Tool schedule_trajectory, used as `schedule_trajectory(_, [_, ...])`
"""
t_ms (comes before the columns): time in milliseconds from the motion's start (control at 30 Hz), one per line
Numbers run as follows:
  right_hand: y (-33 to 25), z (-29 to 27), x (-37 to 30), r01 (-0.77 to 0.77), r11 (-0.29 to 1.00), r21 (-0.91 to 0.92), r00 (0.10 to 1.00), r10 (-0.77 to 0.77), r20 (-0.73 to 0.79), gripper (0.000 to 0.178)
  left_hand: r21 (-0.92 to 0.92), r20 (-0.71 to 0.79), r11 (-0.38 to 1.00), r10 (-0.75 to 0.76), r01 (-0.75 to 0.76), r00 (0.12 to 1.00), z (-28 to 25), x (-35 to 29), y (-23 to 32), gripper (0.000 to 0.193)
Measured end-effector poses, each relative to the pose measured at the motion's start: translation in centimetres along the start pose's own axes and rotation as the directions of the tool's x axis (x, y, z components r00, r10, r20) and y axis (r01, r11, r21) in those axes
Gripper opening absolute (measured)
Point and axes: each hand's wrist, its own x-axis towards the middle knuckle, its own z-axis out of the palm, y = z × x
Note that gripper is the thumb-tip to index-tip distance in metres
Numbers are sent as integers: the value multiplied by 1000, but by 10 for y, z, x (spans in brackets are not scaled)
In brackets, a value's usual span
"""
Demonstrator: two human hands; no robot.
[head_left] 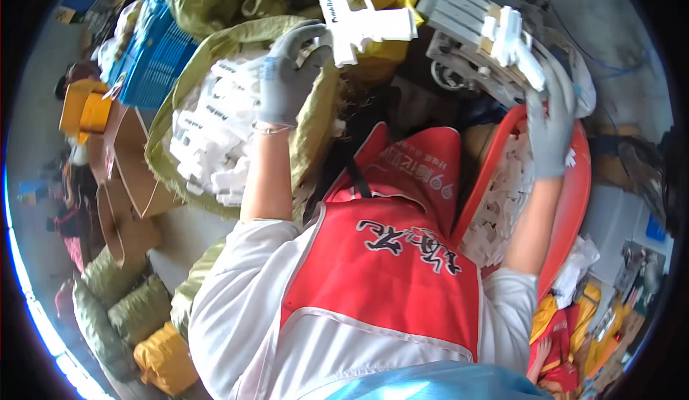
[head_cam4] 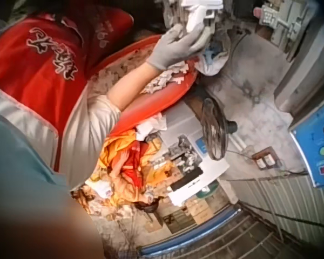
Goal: The person takes plastic toy gun parts from a basin, places them onto a printing machine to stamp them, and transfers the printed parts into a large bag, occasionally pressing buttons on the machine's control panel.
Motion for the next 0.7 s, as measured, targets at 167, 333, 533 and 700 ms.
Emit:
schedule_trajectory(167, [24,-20,-118,-224,974,-27,975,224,9,32,407,-117,913,26,24,993,-80,-42,-71,32])
schedule_trajectory(333, [90,-50,-245,-686,704,-184,727,677,-117,29,346,-306,921,-71,180,950,-135,-50,-98,25])
schedule_trajectory(533, [145,-10,-355,-841,459,-285,463,884,57,33,635,31,761,146,-133,989,-23,-8,-14,26])
schedule_trajectory(700, [164,43,-307,-786,398,-473,294,914,281,66,464,289,826,199,-319,936,34,1,20,32])
